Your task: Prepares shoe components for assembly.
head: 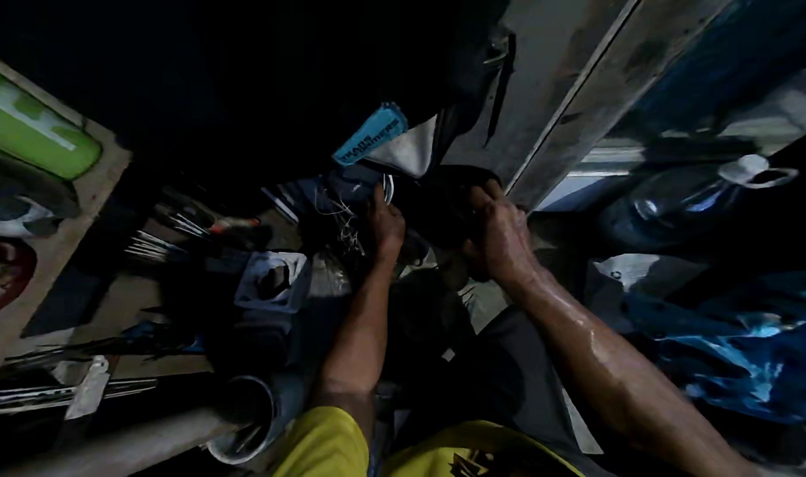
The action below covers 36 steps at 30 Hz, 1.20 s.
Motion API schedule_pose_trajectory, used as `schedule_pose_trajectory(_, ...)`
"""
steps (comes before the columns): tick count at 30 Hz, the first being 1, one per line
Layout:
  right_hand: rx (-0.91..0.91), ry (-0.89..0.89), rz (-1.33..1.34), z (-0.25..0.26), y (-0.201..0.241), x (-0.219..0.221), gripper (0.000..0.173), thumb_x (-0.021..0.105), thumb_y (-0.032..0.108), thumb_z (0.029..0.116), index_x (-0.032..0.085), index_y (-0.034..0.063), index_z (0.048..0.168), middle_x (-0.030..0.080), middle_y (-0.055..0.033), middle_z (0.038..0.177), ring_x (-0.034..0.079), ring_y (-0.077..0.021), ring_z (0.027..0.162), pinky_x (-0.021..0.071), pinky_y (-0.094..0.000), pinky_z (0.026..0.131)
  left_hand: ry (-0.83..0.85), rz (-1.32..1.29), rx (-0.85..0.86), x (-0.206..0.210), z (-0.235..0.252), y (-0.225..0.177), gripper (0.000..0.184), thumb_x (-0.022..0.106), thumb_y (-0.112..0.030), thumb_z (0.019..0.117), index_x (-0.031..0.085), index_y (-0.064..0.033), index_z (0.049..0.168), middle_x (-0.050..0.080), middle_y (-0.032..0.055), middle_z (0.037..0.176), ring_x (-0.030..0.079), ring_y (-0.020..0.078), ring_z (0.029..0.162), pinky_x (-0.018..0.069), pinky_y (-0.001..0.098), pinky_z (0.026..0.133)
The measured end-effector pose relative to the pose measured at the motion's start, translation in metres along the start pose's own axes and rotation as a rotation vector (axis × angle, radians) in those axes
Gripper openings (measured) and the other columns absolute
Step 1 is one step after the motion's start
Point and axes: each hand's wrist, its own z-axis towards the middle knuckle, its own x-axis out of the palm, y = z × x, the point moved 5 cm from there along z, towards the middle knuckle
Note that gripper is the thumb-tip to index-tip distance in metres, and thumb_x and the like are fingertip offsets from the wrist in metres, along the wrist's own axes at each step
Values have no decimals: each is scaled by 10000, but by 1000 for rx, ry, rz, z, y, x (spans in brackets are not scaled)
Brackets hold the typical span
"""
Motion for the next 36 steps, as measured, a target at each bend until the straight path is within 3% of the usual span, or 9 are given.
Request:
schedule_pose_trajectory(3, -23, -13, -12, -7, 6, -2, 445, 756, 15, 789, 660, 40, 1222, 610, -229, 1231, 694, -408, 809, 576, -601, 650, -11, 13, 8, -4, -2, 0, 516, 491, -157, 1054, 397, -154, 1562, 536, 171, 1480, 619, 373, 1235, 525, 583, 974)
schedule_pose_trajectory(8, -12, 108, -52, 41, 19, -47, 381, 728, 7, 837, 657, 7, 1211, 605, -225, 1304, 678, -429, 1004, 553, -626, 818, -43, 1, 94, 1, -15, -1, 732, 674, -66, 922, 351, -121, 1577, 501, 181, 1505, 562, 373, 1305, 494, 584, 1024)
schedule_pose_trajectory(13, -85, 66, -97, 10, 28, -55, 306, 787, 52, 811, 683, 65, 1098, 629, -186, 1215, 690, -383, 811, 569, -596, 657, -28, -181, 122, 5, -20, 2, 665, 628, -102, 979, 346, -100, 1581, 492, 198, 1511, 546, 359, 1324, 477, 561, 1051)
schedule_pose_trajectory(16, -81, 92, -136, 9, 40, -73, 254, 769, 80, 848, 691, 75, 1090, 633, -178, 1240, 690, -394, 876, 566, -614, 702, -38, -342, 81, 10, -26, 9, 484, 513, -210, 1072, 441, -32, 1516, 522, 190, 1478, 514, 273, 1354, 425, 440, 1129)
schedule_pose_trajectory(21, -150, -26, -69, -37, 10, -125, 352, 682, 38, 764, 702, 74, 1114, 648, -133, 1093, 666, -326, 856, 529, -577, 663, -84, -153, 77, 1, -11, 17, 543, 566, -114, 1009, 424, 6, 1519, 465, 240, 1522, 467, 368, 1397, 384, 527, 1144)
schedule_pose_trajectory(24, 58, -57, 123, -88, -54, -125, 422, 646, 68, 855, 669, 79, 1276, 669, -100, 1183, 673, -235, 968, 567, -514, 805, -7, -1, -2, -15, 3, 12, 478, 462, -277, 1082, 463, -35, 1495, 527, 230, 1464, 555, 386, 1309, 443, 586, 1077)
schedule_pose_trajectory(26, 304, -98, 302, -127, -94, -114, 414, 640, 107, 901, 652, 109, 1315, 703, -90, 1112, 689, -199, 888, 582, -475, 754, 13, -15, 21, -19, 3, 20, 563, 425, -346, 1089, 369, -74, 1579, 494, 209, 1513, 510, 372, 1366, 390, 598, 1122)
schedule_pose_trajectory(29, 587, -181, 517, -169, -134, -94, 413, 676, 156, 904, 649, 136, 1315, 715, -84, 1054, 700, -165, 848, 607, -411, 734, -39, -38, 80, -22, 0, 22, 584, 540, -389, 1042, 449, -84, 1532, 549, 214, 1432, 557, 373, 1291, 442, 597, 1066)
schedule_pose_trajectory(36, 695, -235, 639, -203, -161, -71, 431, 681, 133, 896, 642, 123, 1324, 711, -92, 1094, 707, -161, 892, 613, -400, 777, -145, -33, 118, -20, -15, 16, 389, 680, -294, 969, 647, -73, 1287, 657, 162, 1204, 643, 309, 1100, 523, 520, 965)
